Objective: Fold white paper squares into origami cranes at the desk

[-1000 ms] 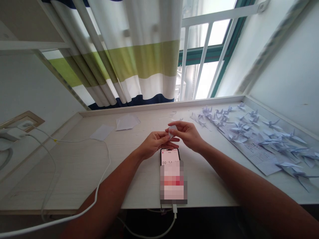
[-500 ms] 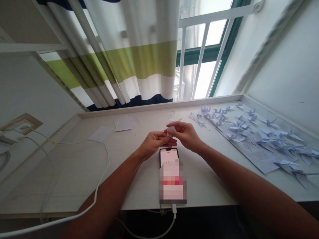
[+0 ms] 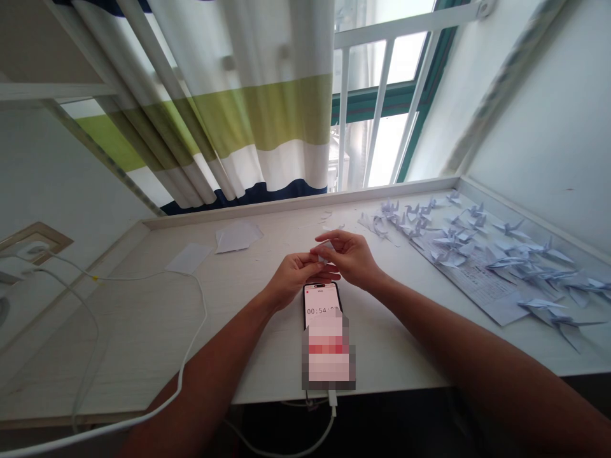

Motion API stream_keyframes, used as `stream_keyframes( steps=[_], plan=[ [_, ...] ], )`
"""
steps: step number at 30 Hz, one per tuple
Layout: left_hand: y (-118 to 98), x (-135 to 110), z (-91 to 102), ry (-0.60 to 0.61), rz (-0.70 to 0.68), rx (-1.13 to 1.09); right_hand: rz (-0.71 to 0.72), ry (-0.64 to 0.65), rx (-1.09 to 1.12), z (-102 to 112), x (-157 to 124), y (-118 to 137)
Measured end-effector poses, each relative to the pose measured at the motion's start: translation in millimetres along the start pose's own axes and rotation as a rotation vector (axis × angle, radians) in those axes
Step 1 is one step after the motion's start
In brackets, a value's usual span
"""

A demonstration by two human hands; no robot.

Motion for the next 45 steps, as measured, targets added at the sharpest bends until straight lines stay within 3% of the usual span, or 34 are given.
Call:
stream_keyframes(
  steps=[4, 10, 16, 25, 30, 35, 38, 45],
  plan=[
    [-4.0, 0.8, 4.8, -0.069, -0.023, 0.006, -0.04, 0.013, 0.04, -0.4, 1.9, -3.9],
    [-19.8, -0.5, 18.4, -0.196, -0.159, -0.043, 0.038, -0.029, 0.005, 7.7, 4.0, 5.3],
    [-18.8, 1.7, 11.8, -0.17, -0.194, 0.009, 0.016, -0.001, 0.085, 2.5, 2.5, 0.6],
    [-16.8, 2.5, 13.3, -0.25, -0.25, 0.016, -0.01, -0.095, 0.179, 5.4, 3.3, -9.2],
    [-10.5, 4.2, 17.6, -0.288, -0.209, 0.061, -0.036, -0.093, 0.045, 6.4, 2.8, -11.2],
    [-12.4, 3.5, 26.9, -0.35, -0.232, 0.139, 0.099, -0.129, -0.244, 9.3, -1.0, 12.2],
    [-15.7, 2.6, 22.0, -0.306, -0.243, 0.211, 0.139, -0.102, -0.31, 5.5, -1.7, 19.4],
    [-12.5, 2.9, 6.9, -0.172, -0.24, 0.308, 0.125, -0.075, -0.202, 4.2, 2.2, 12.6]
  ],
)
Point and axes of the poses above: each hand's wrist, its own x-axis towards the middle knuckle, its own z-axis out of the back of the hand, y = z × x, the point moved 10 cm from there along x, towards the middle knuckle, and after that the axes turned 2 degrees about y, right-handed, at the moved point
